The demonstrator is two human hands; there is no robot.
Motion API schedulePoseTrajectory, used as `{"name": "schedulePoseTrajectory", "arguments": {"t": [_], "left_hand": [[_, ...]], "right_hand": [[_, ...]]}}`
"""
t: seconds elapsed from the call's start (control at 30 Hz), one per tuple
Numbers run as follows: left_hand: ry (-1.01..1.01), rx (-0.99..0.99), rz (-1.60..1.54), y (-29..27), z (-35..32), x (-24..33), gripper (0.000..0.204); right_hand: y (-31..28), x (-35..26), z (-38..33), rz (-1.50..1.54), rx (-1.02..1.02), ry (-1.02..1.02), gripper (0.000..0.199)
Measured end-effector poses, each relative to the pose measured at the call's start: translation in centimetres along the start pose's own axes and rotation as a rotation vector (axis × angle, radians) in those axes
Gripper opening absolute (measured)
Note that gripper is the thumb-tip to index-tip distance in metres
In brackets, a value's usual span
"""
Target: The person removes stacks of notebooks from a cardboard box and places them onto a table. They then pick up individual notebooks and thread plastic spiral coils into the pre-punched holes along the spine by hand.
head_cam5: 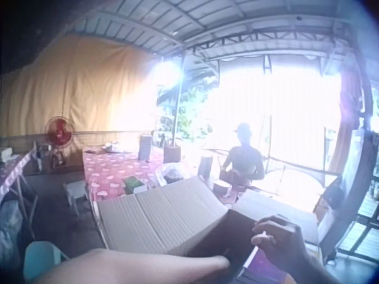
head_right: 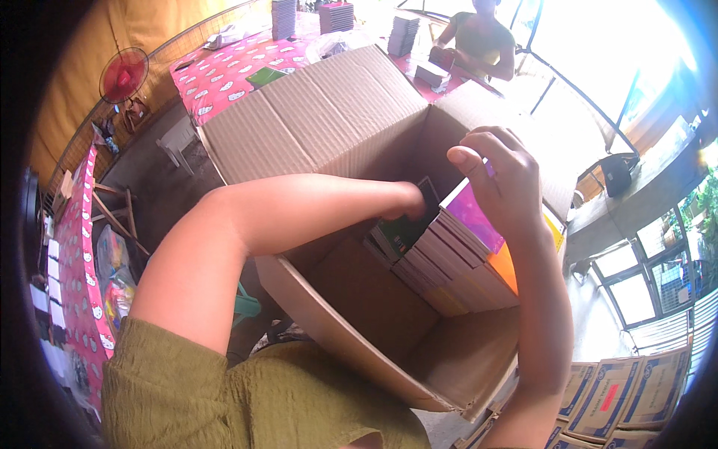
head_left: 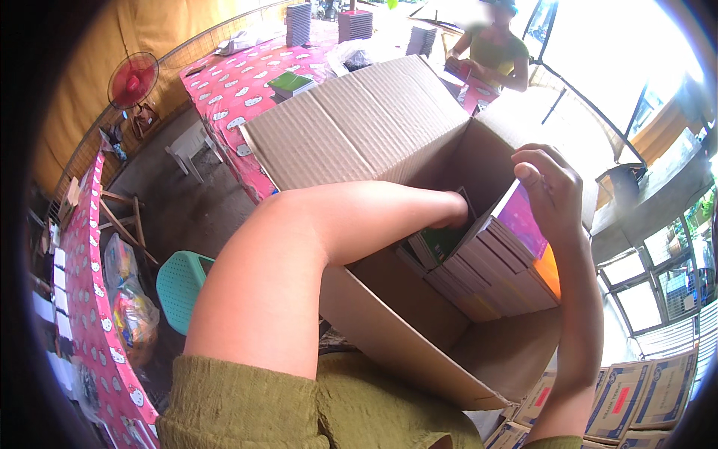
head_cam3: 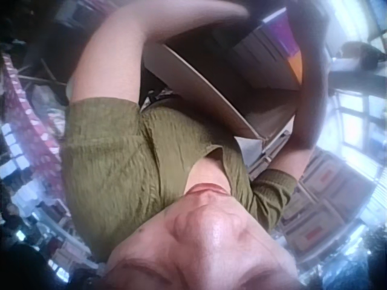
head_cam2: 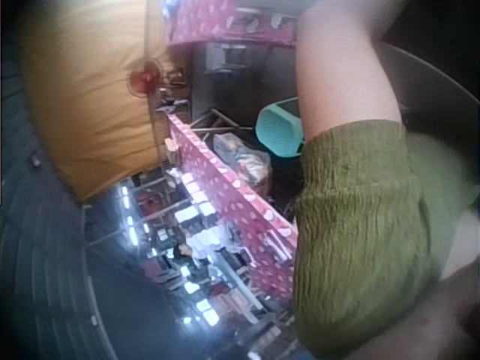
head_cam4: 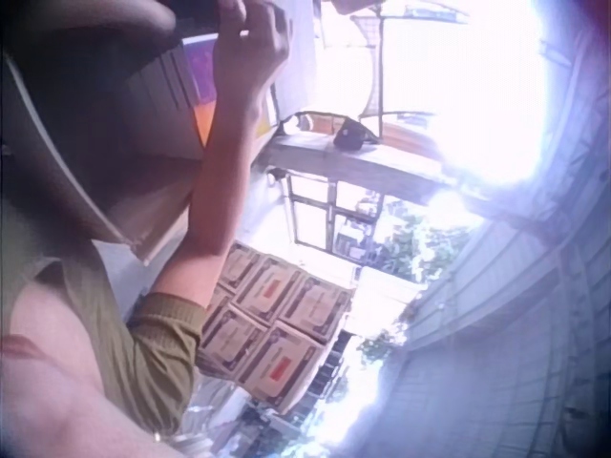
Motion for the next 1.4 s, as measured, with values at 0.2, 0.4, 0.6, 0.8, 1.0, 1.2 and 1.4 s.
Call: {"name": "schedulePoseTrajectory", "arguments": {"t": [0.2,0.4,0.6,0.8,1.0,1.2,1.4], "left_hand": [[0.114,0.002,-0.111,0.4,-0.8,0.0,0.040],[0.164,-0.149,-0.619,1.1,-0.5,-1.6,0.039],[0.043,-0.027,-0.604,0.8,-2.2,-1.6,0.044],[0.207,0.151,-0.173,-4.8,-7.3,2.2,0.027],[0.343,0.256,-0.182,-11.9,-18.6,5.8,0.051],[0.635,0.528,0.477,-13.4,-27.2,9.3,0.060],[1.100,0.898,1.122,-10.2,-31.5,12.7,0.055]], "right_hand": [[0.0,0.2,-0.1,0.014,0.007,0.010,0.025],[0.0,0.4,-0.2,0.022,0.007,0.006,0.025],[0.2,0.6,-0.2,-0.008,-0.027,0.029,0.027],[-0.4,0.3,-0.2,-0.023,0.092,0.010,0.030],[-3.2,2.3,0.0,0.101,0.291,0.235,0.074],[-3.0,3.8,0.2,0.408,0.282,0.275,0.113],[-4.7,1.0,-0.1,0.458,0.286,0.343,0.093]]}}
Point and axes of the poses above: each hand's wrist, its own z-axis towards the middle knuckle, its own y-axis out of the palm, x = y × z, the point moved 6 cm from there along z, towards the middle knuckle, and after that the axes turned 2 degrees about y, right-handed, at the moved point
